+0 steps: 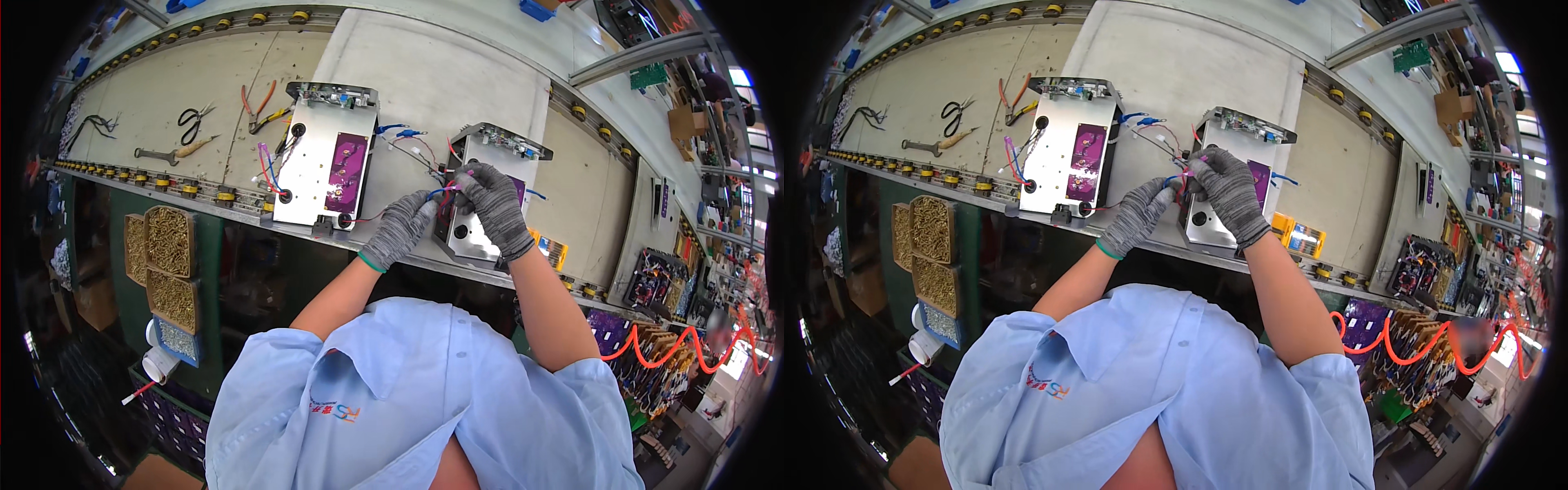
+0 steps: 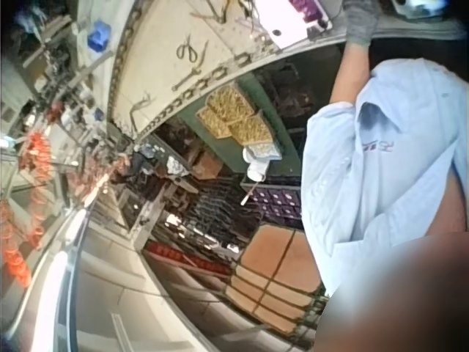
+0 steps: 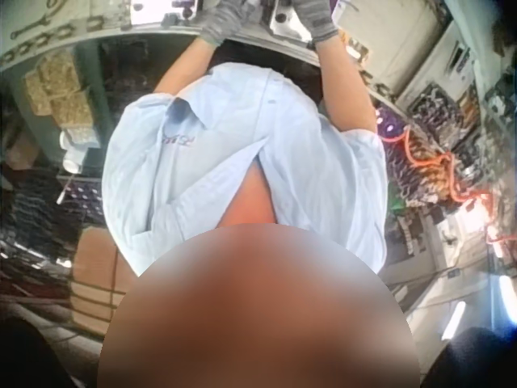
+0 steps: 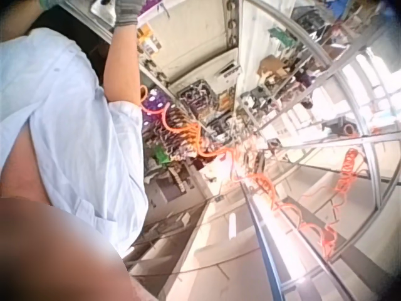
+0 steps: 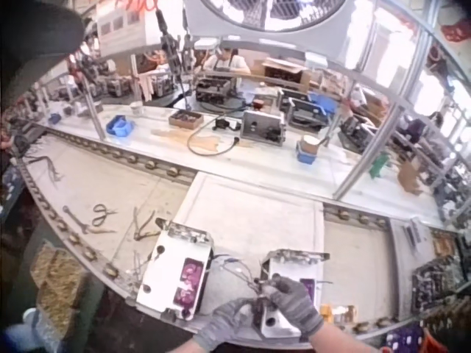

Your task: The operator is assembling internal components of a power electronics unit, including wiring and securing boards.

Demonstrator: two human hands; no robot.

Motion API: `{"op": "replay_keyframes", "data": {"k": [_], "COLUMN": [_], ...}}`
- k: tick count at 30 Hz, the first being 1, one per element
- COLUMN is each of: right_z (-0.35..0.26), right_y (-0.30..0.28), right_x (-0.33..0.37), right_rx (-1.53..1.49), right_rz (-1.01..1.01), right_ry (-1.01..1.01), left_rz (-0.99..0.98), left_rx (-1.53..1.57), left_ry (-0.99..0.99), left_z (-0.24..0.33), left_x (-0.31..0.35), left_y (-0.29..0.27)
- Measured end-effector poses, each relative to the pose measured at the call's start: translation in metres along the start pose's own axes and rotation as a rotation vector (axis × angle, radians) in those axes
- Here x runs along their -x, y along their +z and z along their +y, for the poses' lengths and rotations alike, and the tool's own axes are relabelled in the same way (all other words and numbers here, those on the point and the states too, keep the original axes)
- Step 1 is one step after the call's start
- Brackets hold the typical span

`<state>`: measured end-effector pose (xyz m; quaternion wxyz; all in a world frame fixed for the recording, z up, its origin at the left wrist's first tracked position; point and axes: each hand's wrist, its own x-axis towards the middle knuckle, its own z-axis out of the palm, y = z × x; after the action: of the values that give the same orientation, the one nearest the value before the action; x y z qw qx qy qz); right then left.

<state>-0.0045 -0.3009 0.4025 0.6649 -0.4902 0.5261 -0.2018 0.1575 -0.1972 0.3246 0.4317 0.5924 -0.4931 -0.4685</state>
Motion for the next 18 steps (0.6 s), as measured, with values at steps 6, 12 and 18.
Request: {"op": "replay_keyframes", "data": {"k": [6,12,18], "right_z": [-0.009,-0.015,-0.011], "right_y": [-0.001,0.002,-0.005], "right_x": [0.008,0.021,0.02], "right_rx": [0.008,-0.182,0.018], "right_rz": [-0.058,-0.197,-0.049], "right_ry": [-0.041,-0.067,-0.099], "left_rz": [0.112,0.028,-0.069], "left_rx": [-0.137,-0.148,-0.075], "left_ry": [0.222,0.076,0.169], "left_z": [0.035,0.034,0.046], "left_x": [-0.015,-0.021,-0.022], "left_y": [-0.003,-0.008,-0.006]}}
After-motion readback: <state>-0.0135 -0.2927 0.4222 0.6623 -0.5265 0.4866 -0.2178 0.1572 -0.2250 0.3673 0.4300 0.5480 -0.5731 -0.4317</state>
